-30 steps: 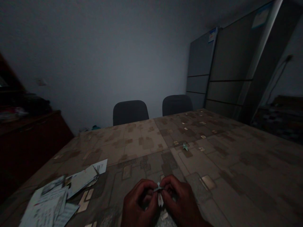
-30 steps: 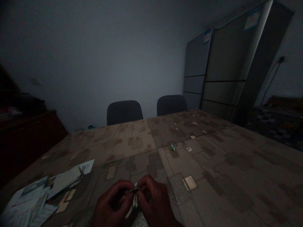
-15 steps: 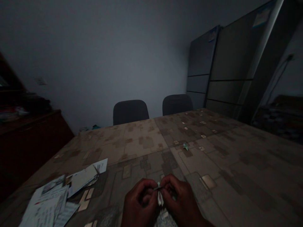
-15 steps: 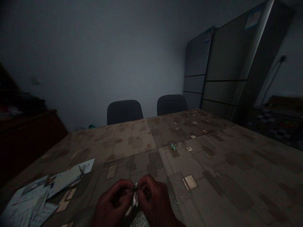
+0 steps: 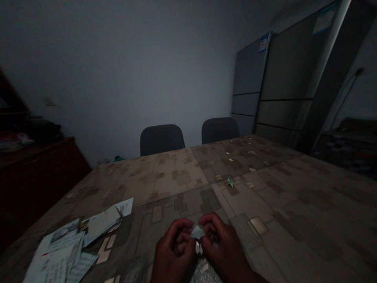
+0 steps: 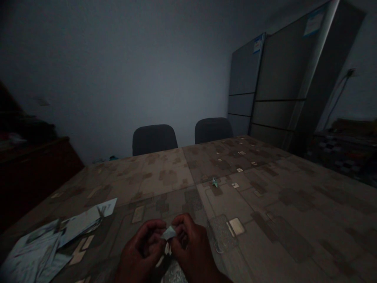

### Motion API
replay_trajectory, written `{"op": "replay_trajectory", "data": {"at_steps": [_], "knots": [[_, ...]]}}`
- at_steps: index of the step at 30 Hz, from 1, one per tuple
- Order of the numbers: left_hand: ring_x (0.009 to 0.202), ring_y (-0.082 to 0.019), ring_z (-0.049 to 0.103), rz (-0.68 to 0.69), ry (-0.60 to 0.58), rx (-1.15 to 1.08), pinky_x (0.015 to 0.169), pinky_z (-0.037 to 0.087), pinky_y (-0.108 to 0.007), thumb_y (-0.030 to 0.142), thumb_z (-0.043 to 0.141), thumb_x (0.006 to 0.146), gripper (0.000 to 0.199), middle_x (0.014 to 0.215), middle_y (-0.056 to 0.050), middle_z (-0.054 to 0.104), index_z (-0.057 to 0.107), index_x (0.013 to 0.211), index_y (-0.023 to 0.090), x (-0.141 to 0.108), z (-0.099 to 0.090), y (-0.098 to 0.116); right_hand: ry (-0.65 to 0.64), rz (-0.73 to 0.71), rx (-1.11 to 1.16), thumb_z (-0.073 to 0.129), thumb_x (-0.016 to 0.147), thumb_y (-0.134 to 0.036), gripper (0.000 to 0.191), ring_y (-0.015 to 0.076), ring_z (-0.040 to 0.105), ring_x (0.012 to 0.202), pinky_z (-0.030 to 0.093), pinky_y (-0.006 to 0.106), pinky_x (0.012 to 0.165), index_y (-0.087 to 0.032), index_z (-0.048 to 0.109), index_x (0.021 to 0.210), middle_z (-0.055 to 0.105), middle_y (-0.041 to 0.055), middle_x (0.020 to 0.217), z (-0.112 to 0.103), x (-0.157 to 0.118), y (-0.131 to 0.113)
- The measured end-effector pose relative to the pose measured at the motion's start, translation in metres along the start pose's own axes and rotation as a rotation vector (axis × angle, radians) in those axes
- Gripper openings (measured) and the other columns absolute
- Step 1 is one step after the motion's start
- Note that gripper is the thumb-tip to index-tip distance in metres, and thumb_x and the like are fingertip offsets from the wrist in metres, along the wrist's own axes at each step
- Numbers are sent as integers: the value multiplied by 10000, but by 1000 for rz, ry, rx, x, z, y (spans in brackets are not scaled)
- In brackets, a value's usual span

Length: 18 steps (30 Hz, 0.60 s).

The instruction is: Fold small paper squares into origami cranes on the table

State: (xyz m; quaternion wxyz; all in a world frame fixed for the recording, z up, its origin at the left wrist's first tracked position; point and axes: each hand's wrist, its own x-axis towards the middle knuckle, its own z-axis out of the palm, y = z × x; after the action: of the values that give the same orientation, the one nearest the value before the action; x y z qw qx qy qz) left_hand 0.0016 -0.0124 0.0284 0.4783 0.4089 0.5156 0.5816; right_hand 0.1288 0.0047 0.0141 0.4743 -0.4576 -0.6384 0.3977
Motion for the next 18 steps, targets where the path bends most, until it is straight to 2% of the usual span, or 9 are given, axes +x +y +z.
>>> {"op": "replay_trajectory", "data": {"at_steps": [3, 6, 11, 14, 18], "knots": [[605, -133, 654, 135, 10, 53, 555, 496, -189, 134, 642, 633, 181, 655, 30, 677, 603, 796, 201, -3, 0, 3, 36, -13, 40, 567, 715, -126, 159, 156, 619, 668, 447, 226, 596, -188, 520, 854, 634, -5, 724, -3, -1, -5], [622, -146, 653, 221, -3, 130, 557, 502, -201, 150, 614, 677, 117, 691, 15, 680, 608, 775, 214, -3, -2, 3, 50, -41, 48, 603, 714, -166, 134, 155, 604, 663, 442, 231, 599, -191, 525, 819, 619, -7, 720, -4, -1, -6], [719, -175, 670, 536, -112, 286, 671, 522, -235, 139, 628, 727, 104, 752, -16, 698, 666, 703, 232, 3, -14, 4, 51, -110, 21, 603, 726, -173, 73, 152, 582, 675, 442, 238, 626, -190, 557, 780, 606, -10, 713, -6, -1, 1], [719, -193, 684, 681, -168, 428, 650, 530, -242, 107, 636, 719, 167, 779, -28, 723, 701, 748, 258, 7, -21, 7, -3, -163, 16, 581, 689, -113, 147, 159, 593, 728, 450, 250, 677, -189, 581, 815, 617, -1, 763, -11, -3, -1], [714, -200, 673, 710, -118, 394, 650, 512, -255, 129, 592, 741, 191, 775, -32, 721, 708, 733, 280, 6, -23, 6, -89, -128, 159, 476, 751, -112, 246, 170, 616, 783, 473, 276, 703, -179, 564, 970, 641, 31, 832, -18, -2, -8]]}}
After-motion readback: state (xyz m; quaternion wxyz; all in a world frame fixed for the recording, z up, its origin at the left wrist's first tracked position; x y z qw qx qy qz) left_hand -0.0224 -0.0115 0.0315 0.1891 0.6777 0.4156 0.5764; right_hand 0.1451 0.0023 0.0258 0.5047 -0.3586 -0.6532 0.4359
